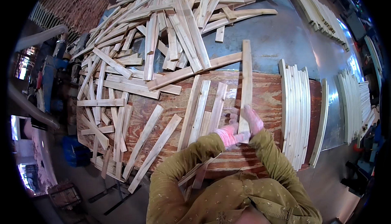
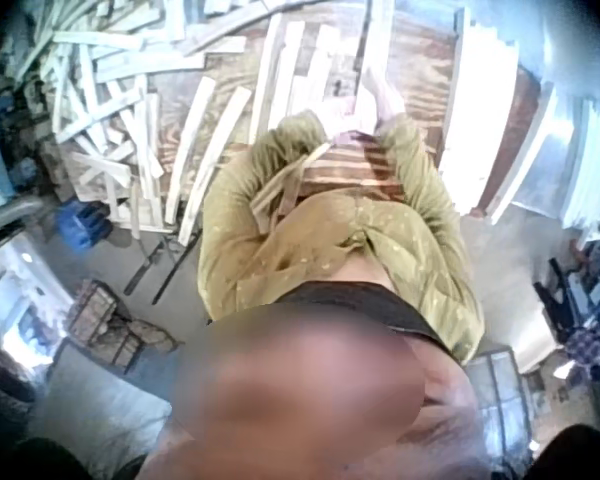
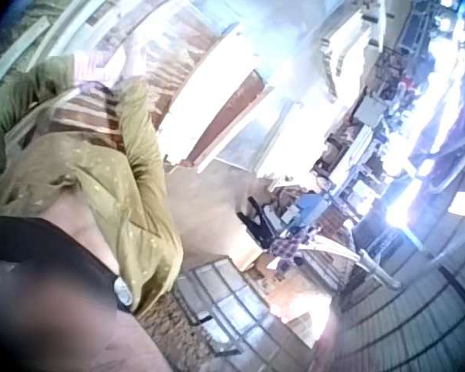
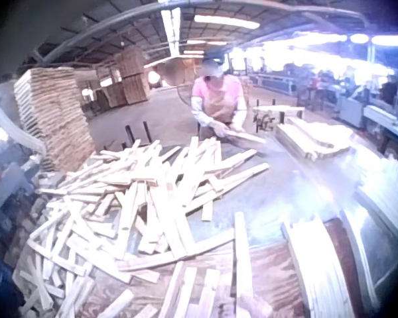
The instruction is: The person sorts and stacks thin wooden planks on a large workbench in a workshop. They repeatedly pick up planks from a disorganized pile, align them, and place them into a neat stack.
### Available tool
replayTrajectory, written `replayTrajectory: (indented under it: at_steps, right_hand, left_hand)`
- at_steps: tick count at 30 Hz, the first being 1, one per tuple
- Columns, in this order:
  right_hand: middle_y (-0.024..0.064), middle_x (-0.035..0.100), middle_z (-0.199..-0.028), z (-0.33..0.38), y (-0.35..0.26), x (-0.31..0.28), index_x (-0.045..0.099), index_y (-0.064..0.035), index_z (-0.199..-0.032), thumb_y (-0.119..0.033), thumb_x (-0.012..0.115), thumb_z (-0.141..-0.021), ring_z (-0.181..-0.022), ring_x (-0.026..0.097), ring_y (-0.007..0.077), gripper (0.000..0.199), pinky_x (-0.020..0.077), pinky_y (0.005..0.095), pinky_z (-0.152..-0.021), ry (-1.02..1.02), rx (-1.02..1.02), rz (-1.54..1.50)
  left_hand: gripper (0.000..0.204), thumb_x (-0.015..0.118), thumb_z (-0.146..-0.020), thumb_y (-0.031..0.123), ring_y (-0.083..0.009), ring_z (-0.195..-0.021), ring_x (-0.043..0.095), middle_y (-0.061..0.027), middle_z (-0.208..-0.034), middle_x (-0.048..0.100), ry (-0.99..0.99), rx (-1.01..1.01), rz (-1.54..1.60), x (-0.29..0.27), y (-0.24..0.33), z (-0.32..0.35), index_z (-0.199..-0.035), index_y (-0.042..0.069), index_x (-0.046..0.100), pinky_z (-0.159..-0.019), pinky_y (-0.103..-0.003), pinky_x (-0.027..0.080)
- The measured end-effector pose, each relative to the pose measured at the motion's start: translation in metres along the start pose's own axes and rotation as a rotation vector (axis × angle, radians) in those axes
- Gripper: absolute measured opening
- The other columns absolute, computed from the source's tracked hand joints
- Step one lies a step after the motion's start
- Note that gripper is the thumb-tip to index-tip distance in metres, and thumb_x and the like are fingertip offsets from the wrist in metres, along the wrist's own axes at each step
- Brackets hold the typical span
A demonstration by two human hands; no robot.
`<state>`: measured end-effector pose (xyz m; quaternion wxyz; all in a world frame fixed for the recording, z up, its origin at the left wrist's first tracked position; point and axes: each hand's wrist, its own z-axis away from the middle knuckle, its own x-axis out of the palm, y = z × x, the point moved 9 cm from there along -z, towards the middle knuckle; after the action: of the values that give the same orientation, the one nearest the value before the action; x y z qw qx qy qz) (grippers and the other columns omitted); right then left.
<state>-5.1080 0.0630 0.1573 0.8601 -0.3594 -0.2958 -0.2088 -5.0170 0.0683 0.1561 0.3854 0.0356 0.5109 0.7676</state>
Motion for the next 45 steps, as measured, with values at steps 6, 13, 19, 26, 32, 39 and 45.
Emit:
replayTrajectory:
  at_steps: [6, 13, 19, 26, 32, 39, 45]
  right_hand:
    - [0.0084, 0.067, -0.094, -0.001, 0.008, -0.003, 0.058, -0.0032, -0.120, -0.012, 0.063, -0.090, -0.081, 0.066, 0.0203, 0.032, 0.0558, 0.0318, -0.072, -0.015, -0.140, 0.247]
    - [0.0112, 0.068, -0.089, 0.037, -0.006, -0.017, 0.057, -0.0009, -0.112, -0.007, 0.063, -0.089, -0.079, 0.067, 0.0204, 0.024, 0.0551, 0.0303, -0.069, 0.084, -0.151, 0.328]
    - [0.0142, 0.068, -0.087, 0.041, -0.030, -0.024, 0.058, 0.0037, -0.103, -0.010, 0.061, -0.090, -0.074, 0.066, 0.0213, 0.019, 0.0544, 0.0311, -0.066, 0.125, -0.191, 0.481]
    - [0.0081, 0.066, -0.112, -0.006, -0.023, 0.001, 0.056, -0.0013, -0.125, -0.041, 0.058, -0.093, -0.103, 0.062, 0.0161, 0.051, 0.0474, 0.0294, -0.091, 0.011, -0.214, 0.555]
    - [0.0126, 0.061, -0.118, 0.028, -0.006, 0.007, 0.041, 0.0002, -0.138, -0.024, 0.079, -0.077, -0.108, 0.058, 0.0208, 0.075, 0.0454, 0.0316, -0.095, -0.015, -0.207, 0.491]
    - [0.0127, 0.064, -0.116, 0.097, -0.065, -0.079, 0.049, -0.0028, -0.132, -0.027, 0.078, -0.076, -0.109, 0.059, 0.0236, 0.068, 0.0446, 0.0342, -0.097, 0.241, -0.351, 0.858]
    - [0.0200, 0.060, -0.125, 0.128, -0.055, -0.124, 0.048, -0.0021, -0.135, -0.041, 0.066, -0.084, -0.115, 0.058, 0.0271, 0.067, 0.0424, 0.0348, -0.101, 0.428, -0.197, 0.951]
  left_hand:
    - [0.071, 0.061, -0.085, 0.048, -0.0361, -0.121, 0.052, -0.0264, -0.131, 0.052, 1.155, -0.113, -0.216, -0.257, -0.003, 0.023, -0.136, 0.001, 0.045, -0.101, -0.041, 0.041]
    - [0.107, 0.076, -0.072, 0.040, -0.0407, -0.127, 0.044, -0.0290, -0.145, 0.032, 1.043, -0.652, -0.378, -0.277, -0.003, -0.074, -0.149, 0.004, 0.011, -0.101, -0.047, 0.041]
    - [0.040, 0.058, -0.081, 0.007, -0.0267, -0.077, 0.066, -0.0147, -0.092, 0.064, 0.738, 0.238, 0.932, -0.237, -0.006, -0.044, -0.118, -0.008, 0.054, -0.072, -0.036, 0.056]
    - [0.061, 0.066, -0.074, 0.004, -0.0244, -0.091, 0.062, -0.0129, -0.113, 0.057, 0.148, 0.261, 1.504, -0.020, 0.024, 0.089, -0.131, 0.002, 0.043, -0.075, -0.033, 0.056]
    - [0.056, 0.061, -0.090, 0.016, -0.0225, -0.107, 0.059, -0.0123, -0.122, 0.056, 0.293, 0.274, 0.872, 0.076, 0.020, 0.124, -0.140, 0.005, 0.038, -0.087, -0.036, 0.052]
    - [0.049, 0.049, -0.098, 0.042, -0.0197, -0.089, 0.066, -0.0106, -0.103, 0.065, -0.129, 0.104, 1.076, 0.145, 0.050, 0.087, -0.126, 0.001, 0.050, -0.079, -0.035, 0.055]
    - [0.047, 0.066, -0.090, 0.035, -0.0198, -0.082, 0.067, -0.0098, -0.097, 0.066, 0.093, -0.001, 1.166, 0.177, -0.009, 0.043, -0.121, 0.002, 0.054, -0.075, -0.035, 0.056]
